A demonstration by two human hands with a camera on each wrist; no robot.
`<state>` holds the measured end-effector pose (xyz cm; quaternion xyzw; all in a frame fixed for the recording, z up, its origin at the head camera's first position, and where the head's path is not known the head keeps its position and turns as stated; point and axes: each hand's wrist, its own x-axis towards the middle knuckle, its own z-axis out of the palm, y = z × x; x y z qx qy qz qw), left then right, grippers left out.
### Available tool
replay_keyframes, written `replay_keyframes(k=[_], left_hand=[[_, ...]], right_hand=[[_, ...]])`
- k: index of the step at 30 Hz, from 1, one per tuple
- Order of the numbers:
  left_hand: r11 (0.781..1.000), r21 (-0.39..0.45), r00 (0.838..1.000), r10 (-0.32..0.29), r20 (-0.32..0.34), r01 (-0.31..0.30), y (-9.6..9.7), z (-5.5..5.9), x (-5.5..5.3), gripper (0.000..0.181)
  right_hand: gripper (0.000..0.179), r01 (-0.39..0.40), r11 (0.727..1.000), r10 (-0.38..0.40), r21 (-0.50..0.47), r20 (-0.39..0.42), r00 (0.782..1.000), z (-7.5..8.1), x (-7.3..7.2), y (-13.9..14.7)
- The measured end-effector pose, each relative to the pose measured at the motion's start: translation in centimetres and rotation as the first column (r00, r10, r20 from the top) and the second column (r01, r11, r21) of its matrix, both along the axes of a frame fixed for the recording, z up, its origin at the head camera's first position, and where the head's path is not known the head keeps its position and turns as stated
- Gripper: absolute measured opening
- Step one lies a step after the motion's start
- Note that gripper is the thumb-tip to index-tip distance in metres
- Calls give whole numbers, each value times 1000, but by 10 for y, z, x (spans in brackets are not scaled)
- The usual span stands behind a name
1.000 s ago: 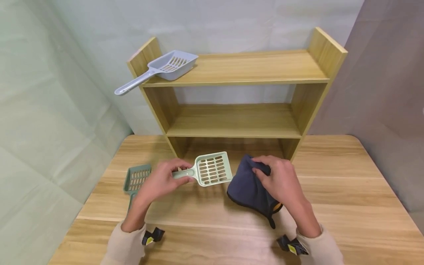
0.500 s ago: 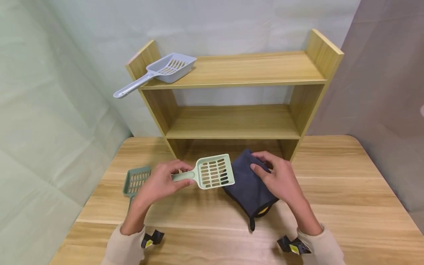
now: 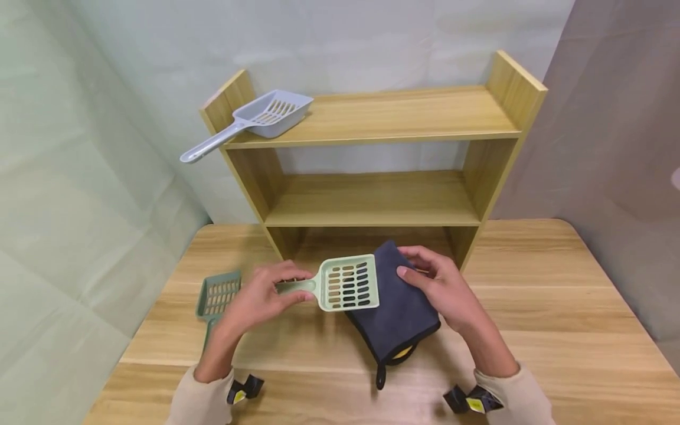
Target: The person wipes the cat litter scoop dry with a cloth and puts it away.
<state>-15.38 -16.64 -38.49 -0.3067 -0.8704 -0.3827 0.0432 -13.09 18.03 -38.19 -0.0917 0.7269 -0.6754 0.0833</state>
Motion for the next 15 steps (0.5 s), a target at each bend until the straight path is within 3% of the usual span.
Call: replay_keyframes(k=[6, 15], left_hand=[[1000, 8, 1000, -6, 13, 6, -1, 0, -1, 30], [999, 40, 1000, -13, -6, 14, 1, -1, 0, 32]], right_hand=[[32, -93, 979, 103, -181, 47, 994, -1, -1, 3], [35, -131, 959, 147, -251, 46, 988, 1, 0, 4]])
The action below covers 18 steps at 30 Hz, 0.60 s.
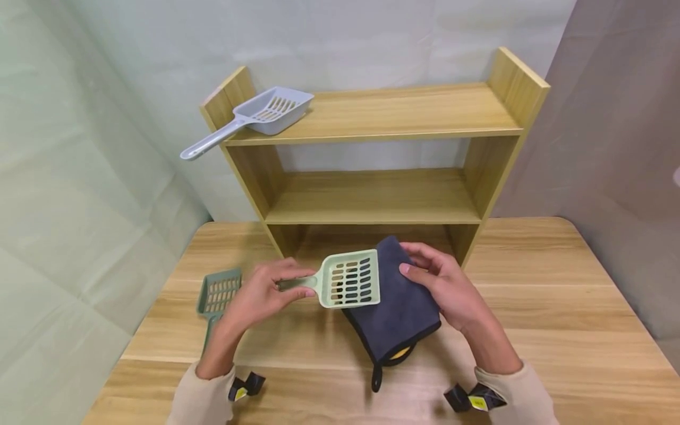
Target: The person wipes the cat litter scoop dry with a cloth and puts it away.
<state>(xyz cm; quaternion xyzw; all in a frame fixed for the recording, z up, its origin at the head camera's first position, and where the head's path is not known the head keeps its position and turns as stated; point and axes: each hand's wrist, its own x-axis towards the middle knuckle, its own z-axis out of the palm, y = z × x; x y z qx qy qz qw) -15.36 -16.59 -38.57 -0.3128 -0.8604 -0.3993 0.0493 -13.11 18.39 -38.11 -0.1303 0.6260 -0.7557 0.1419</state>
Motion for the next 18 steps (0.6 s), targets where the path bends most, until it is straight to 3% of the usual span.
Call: replay_keyframes(k=[18], left_hand=[[995, 92, 997, -34, 68, 27, 8, -6, 1, 35]], right_hand=[[42, -47, 999, 47, -4, 13, 999, -5, 3, -23]])
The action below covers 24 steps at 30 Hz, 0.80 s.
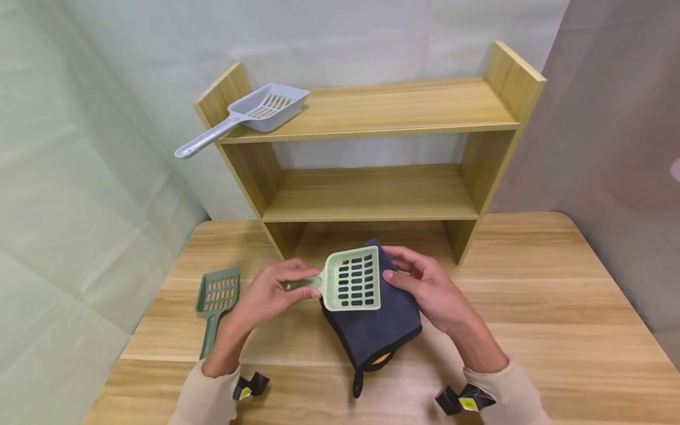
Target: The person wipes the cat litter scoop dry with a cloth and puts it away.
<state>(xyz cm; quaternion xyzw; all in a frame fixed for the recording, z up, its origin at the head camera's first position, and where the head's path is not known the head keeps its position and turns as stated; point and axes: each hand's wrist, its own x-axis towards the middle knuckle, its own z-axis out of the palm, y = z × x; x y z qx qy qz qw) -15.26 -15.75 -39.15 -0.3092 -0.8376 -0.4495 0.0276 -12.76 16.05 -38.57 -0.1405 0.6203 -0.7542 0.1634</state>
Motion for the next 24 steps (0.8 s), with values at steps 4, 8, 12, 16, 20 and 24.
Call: replay_keyframes(k=[4, 8, 12, 16, 20, 24], left_hand=[[1000, 0, 1000, 4, 4, -4, 1, 0, 1, 36], [1000, -15, 1000, 9, 9, -9, -1, 2, 1, 36], [998, -50, 1000, 30, 4, -30, -6, 6, 1, 37], [995, -84, 998, 62, 8, -61, -13, 9, 0, 37], [994, -91, 998, 65, 3, -65, -16, 10, -1, 37], [995, -92, 998, 45, -34, -47, -17, 10, -2, 34]], right_hand=[[44, -11, 1000, 11, -6, -17, 1000, -1, 1, -3], [43, -4, 1000, 4, -8, -7, 1000, 0, 0, 0], [42, 3, 999, -3, -40, 6, 1000, 4, 0, 7], [43, -12, 995, 13, -100, 8, 1000, 9, -1, 16], [45, -44, 990, 44, -136, -6, 999, 11, -1, 21], [46, -59, 987, 58, -148, -13, 998, 11, -1, 21]])
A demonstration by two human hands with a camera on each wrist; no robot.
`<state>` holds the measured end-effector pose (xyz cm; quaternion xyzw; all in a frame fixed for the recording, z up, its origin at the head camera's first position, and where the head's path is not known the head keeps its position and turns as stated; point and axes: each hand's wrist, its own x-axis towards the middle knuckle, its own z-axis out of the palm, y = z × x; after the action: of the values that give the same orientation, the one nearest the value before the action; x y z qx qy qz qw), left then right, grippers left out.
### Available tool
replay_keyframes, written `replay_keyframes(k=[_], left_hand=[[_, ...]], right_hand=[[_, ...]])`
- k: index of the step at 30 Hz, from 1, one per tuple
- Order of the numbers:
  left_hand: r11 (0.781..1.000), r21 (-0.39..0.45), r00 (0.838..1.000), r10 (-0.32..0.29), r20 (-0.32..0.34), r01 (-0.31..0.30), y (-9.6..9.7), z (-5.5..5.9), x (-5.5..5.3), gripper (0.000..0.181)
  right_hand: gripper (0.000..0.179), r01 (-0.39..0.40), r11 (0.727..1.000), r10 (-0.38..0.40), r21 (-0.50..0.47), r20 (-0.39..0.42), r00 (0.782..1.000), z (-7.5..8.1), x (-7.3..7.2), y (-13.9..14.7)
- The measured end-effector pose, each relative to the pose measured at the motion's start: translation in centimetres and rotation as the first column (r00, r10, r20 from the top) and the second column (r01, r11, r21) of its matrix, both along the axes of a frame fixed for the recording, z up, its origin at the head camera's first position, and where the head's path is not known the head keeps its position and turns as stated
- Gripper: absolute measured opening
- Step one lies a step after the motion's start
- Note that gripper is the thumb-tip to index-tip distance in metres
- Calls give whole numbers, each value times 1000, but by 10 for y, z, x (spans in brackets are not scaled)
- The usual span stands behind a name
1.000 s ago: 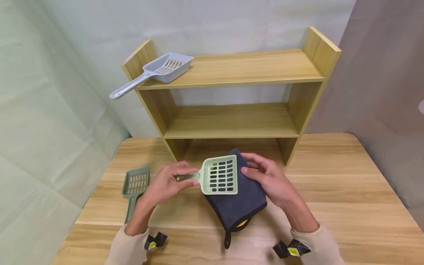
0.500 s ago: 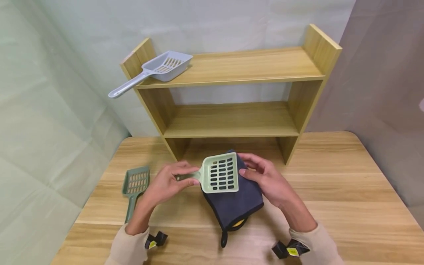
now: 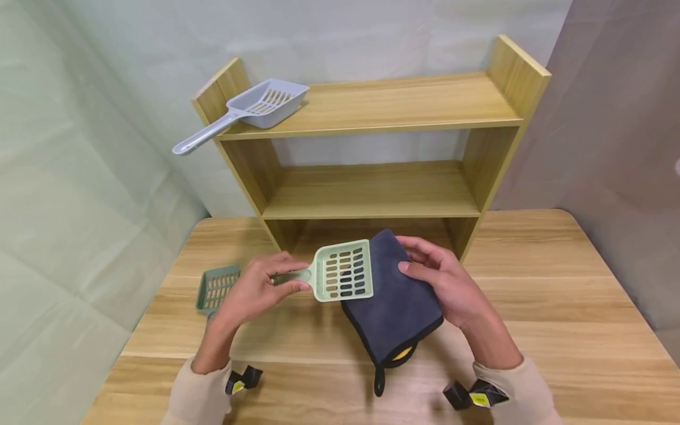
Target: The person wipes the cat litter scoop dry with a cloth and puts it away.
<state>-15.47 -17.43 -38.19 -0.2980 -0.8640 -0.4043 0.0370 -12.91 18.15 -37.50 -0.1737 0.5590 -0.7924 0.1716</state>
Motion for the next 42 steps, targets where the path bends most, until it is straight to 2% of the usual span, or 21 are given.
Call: replay_keyframes(k=[9, 15, 27, 35, 42], left_hand=[[999, 29, 997, -42, -66, 44, 3, -1, -2, 33], [998, 11, 997, -65, -45, 65, 10, -4, -1, 33], [999, -7, 998, -42, -48, 41, 16, -5, 4, 35], [998, 23, 998, -61, -21, 62, 12, 0, 4, 38], [999, -16, 999, -49, 0, 49, 3, 4, 4, 38]], right_hand=[[44, 32, 999, -32, 12, 26, 999, 1, 0, -2], [44, 14, 1000, -14, 2, 39, 999, -2, 1, -9], [43, 34, 997, -38, 71, 48, 998, -9, 1, -23], [43, 58, 996, -60, 61, 40, 997, -5, 0, -13], [44, 48, 998, -49, 40, 37, 998, 1, 1, -1]])
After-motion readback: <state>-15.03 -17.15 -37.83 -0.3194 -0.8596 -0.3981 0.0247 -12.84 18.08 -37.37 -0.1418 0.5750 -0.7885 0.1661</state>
